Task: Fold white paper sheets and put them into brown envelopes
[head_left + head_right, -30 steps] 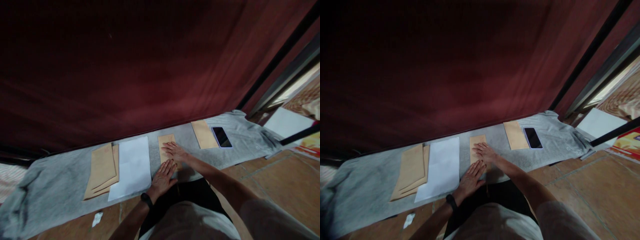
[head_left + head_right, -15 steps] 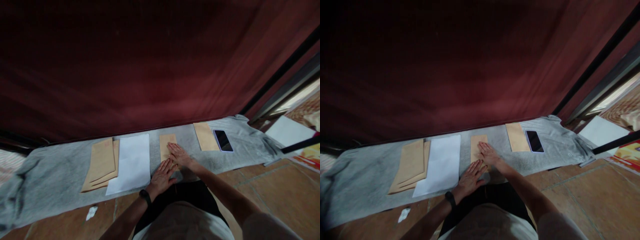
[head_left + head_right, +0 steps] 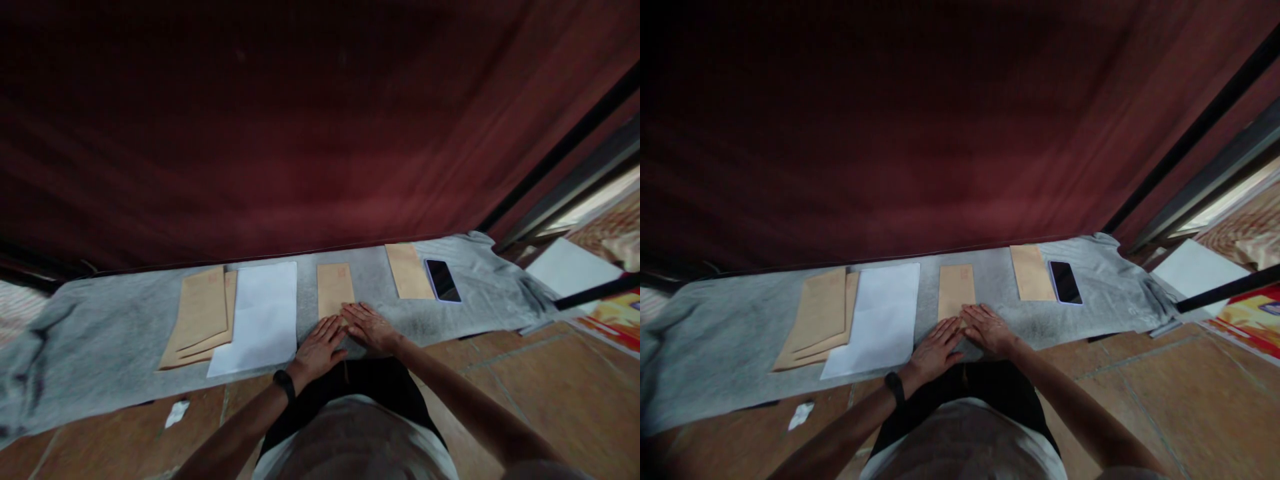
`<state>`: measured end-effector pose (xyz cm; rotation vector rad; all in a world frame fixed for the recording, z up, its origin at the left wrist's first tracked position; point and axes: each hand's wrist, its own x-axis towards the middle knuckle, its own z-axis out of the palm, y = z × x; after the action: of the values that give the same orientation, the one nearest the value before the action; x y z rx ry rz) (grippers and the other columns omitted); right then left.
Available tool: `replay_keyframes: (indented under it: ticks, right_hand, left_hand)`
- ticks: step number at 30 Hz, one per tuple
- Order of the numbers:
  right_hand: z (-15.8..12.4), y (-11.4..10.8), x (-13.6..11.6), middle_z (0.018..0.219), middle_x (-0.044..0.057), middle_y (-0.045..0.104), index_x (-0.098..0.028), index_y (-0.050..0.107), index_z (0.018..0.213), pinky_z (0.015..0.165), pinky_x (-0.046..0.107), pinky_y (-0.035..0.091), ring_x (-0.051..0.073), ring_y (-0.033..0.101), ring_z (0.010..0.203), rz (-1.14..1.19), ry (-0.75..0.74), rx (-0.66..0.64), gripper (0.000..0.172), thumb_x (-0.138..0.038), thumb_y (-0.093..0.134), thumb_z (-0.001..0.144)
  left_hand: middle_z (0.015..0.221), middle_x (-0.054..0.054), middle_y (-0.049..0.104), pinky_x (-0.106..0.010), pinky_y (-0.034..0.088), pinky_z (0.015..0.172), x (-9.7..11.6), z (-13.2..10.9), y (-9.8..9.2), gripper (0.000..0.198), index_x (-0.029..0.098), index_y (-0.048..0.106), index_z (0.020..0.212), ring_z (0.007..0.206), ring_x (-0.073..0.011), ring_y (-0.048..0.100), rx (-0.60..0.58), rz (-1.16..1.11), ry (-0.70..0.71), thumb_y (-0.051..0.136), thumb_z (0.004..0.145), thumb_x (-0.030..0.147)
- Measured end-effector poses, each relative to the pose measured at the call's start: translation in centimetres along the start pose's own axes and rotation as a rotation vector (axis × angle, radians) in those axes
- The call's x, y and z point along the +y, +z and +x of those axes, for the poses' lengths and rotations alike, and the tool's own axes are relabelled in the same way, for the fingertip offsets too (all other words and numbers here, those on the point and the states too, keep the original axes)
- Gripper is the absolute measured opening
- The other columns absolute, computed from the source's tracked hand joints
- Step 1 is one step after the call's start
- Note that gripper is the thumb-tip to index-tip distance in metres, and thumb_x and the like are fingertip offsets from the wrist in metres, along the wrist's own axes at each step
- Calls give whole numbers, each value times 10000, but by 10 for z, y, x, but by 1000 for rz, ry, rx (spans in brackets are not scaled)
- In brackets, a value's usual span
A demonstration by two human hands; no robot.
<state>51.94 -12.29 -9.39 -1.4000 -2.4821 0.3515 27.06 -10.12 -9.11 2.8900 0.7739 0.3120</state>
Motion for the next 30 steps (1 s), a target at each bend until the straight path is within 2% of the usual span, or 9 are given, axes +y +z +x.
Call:
replay_keyframes:
  ticks: [3, 8, 11, 14, 18, 23, 27, 30]
  right_hand:
    - [20, -4, 19, 1637, 96, 334, -191, 285, 1598, 1252, 465, 256, 200, 307, 1518, -78, 59, 5, 565, -392, 335, 1073]
    - [63, -4, 46, 1608, 96, 392, -197, 314, 1590, 1231, 467, 295, 215, 371, 1488, -191, 166, 118, 545, -360, 316, 1070]
    - [82, -3, 53, 1580, 123, 433, -196, 308, 1594, 1208, 493, 321, 244, 411, 1466, -219, 221, 186, 552, -360, 305, 1067]
    - [86, 2, 49, 1579, 159, 422, -168, 267, 1606, 1202, 529, 313, 275, 404, 1469, -225, 258, 229, 583, -362, 327, 1060]
    - [63, 9, 30, 1598, 148, 394, -166, 254, 1608, 1218, 532, 288, 265, 377, 1485, -204, 242, 214, 583, -351, 335, 1061]
    - [8, 12, -6, 1605, 155, 379, -144, 275, 1596, 1218, 507, 307, 255, 386, 1480, -149, 89, 171, 605, -356, 425, 1050]
    - [-24, 7, -30, 1591, 132, 414, -182, 291, 1595, 1216, 505, 323, 247, 409, 1467, -117, 48, 154, 598, -359, 455, 1048]
    - [-32, 2, -37, 1589, 106, 423, -230, 314, 1590, 1220, 508, 321, 241, 416, 1462, -102, 37, 154, 581, -367, 468, 1046]
  left_hand:
    - [1601, -119, 417, -463, 319, 1220, 0, 0, -2, 623, 235, 406, 1532, 1491, -263, 366, -4, -4, 0, 553, 979, 481]
    - [1604, -106, 415, -463, 322, 1222, 1, 0, -4, 590, 254, 429, 1518, 1498, -254, 355, -13, -14, -15, 543, 985, 480]
    - [1611, -92, 407, -460, 318, 1224, 1, 0, -4, 594, 269, 425, 1520, 1499, -248, 352, -14, -17, -22, 546, 982, 488]
    - [1613, -92, 404, -453, 310, 1228, 1, -1, -4, 599, 265, 426, 1520, 1497, -243, 356, -10, -12, -23, 541, 982, 500]
    - [1605, -101, 416, -450, 304, 1232, 1, 0, -4, 593, 249, 431, 1518, 1499, -246, 354, -7, 2, -12, 537, 987, 491]
    - [1598, -128, 420, -464, 327, 1219, 1, 0, -6, 593, 204, 450, 1501, 1497, -263, 359, 1, 2, -8, 521, 991, 497]
    - [1573, -99, 466, -437, 355, 1208, 2, 2, -8, 516, 206, 471, 1480, 1467, -229, 410, 16, -25, -33, 482, 1016, 432]
    - [1485, -83, 571, -407, 382, 1192, 5, 11, -9, 422, 198, 536, 1417, 1399, -194, 497, 38, -56, -95, 407, 1042, 340]
